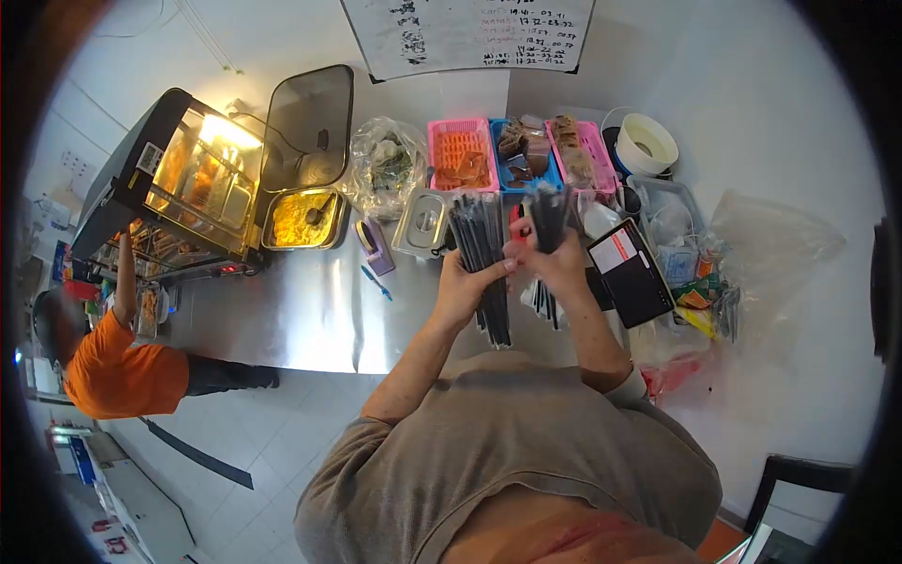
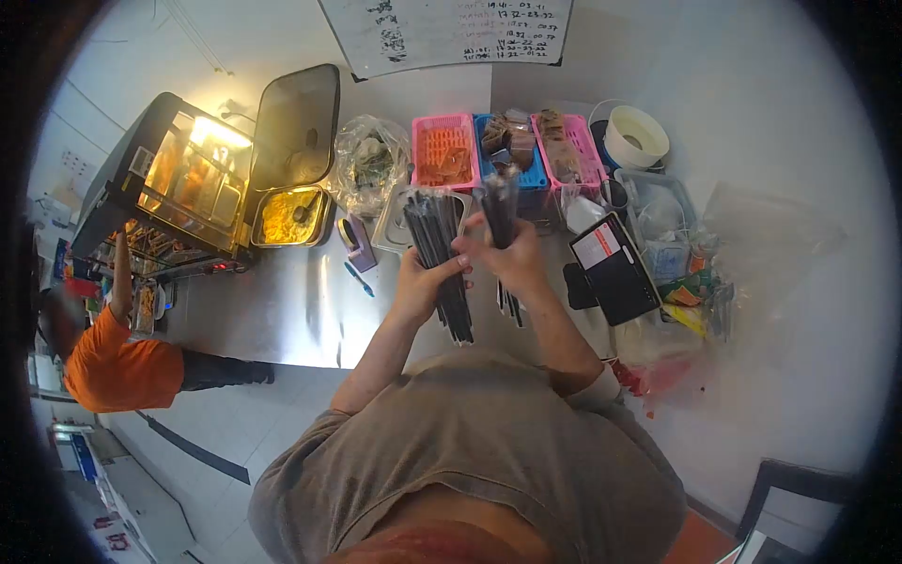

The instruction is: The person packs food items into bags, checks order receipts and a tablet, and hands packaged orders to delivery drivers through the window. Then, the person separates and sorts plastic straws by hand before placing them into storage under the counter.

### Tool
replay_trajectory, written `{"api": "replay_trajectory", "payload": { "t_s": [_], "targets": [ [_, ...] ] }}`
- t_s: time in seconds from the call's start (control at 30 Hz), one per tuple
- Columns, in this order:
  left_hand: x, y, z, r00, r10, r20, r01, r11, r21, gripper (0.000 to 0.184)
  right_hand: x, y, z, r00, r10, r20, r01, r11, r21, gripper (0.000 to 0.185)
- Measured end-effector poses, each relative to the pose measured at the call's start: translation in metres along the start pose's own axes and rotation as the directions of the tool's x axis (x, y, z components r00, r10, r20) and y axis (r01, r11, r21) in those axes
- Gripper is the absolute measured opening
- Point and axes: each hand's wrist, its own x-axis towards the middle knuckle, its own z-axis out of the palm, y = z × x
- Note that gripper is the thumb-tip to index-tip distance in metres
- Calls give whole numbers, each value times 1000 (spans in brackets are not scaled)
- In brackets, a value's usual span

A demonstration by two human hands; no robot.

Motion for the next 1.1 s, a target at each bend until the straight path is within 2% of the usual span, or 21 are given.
{"api": "replay_trajectory", "payload": {
  "t_s": [0.07,0.1,0.2,0.3,0.4,0.5,0.6,0.63,0.73,0.77,0.8,0.9,0.97,1.0,1.07,1.1],
  "targets": [
    [2,-4,-1,998,55,13,-56,996,71,20,-4,-8,21,996,-77,-46,68,982,-174,18],
    [3,-5,-1,996,84,19,-86,991,105,21,1,8,18,998,-35,-42,31,995,-90,20],
    [-3,6,4,1000,15,-7,-16,996,-93,22,-1,-3,21,997,66,-48,-64,998,26,18],
    [0,0,1,995,94,-35,-97,991,-91,22,-2,-8,22,994,105,7,-105,994,18,17],
    [2,-5,-1,995,74,-67,-84,985,-149,20,0,-2,26,992,85,-93,-78,994,79,16],
    [5,-6,-10,998,48,-41,-53,990,-133,19,6,6,28,968,-77,-241,113,984,140,16],
    [6,1,-9,999,39,15,-37,995,-90,20,14,17,8,995,39,-90,-13,963,271,19],
    [7,1,-9,999,40,37,-38,998,-45,21,11,4,11,996,-20,-84,16,999,-51,19],
    [9,-2,-9,996,57,71,-61,996,58,22,7,-1,18,997,70,11,-70,997,-23,18],
    [10,-4,-8,995,78,59,-82,994,70,23,7,1,21,994,104,-41,-103,994,43,16],
    [10,-6,-7,994,100,45,-104,991,82,24,7,1,24,996,57,-70,-54,997,52,15],
    [4,4,0,999,-17,-32,13,993,-115,21,10,6,27,981,-94,-168,105,993,56,13],
    [11,-8,-10,998,63,-31,-64,997,-32,19,18,20,22,949,-209,-238,222,975,28,13],
    [14,-14,-16,994,104,-29,-104,995,9,17,18,20,20,959,-142,-246,188,966,177,13],
    [8,1,-6,998,54,-45,-57,995,-84,15,16,7,19,972,-5,-234,115,882,457,14],
    [6,6,-3,998,28,-51,-34,991,-132,14,16,0,17,982,-15,-189,109,861,496,18]
  ]
}}
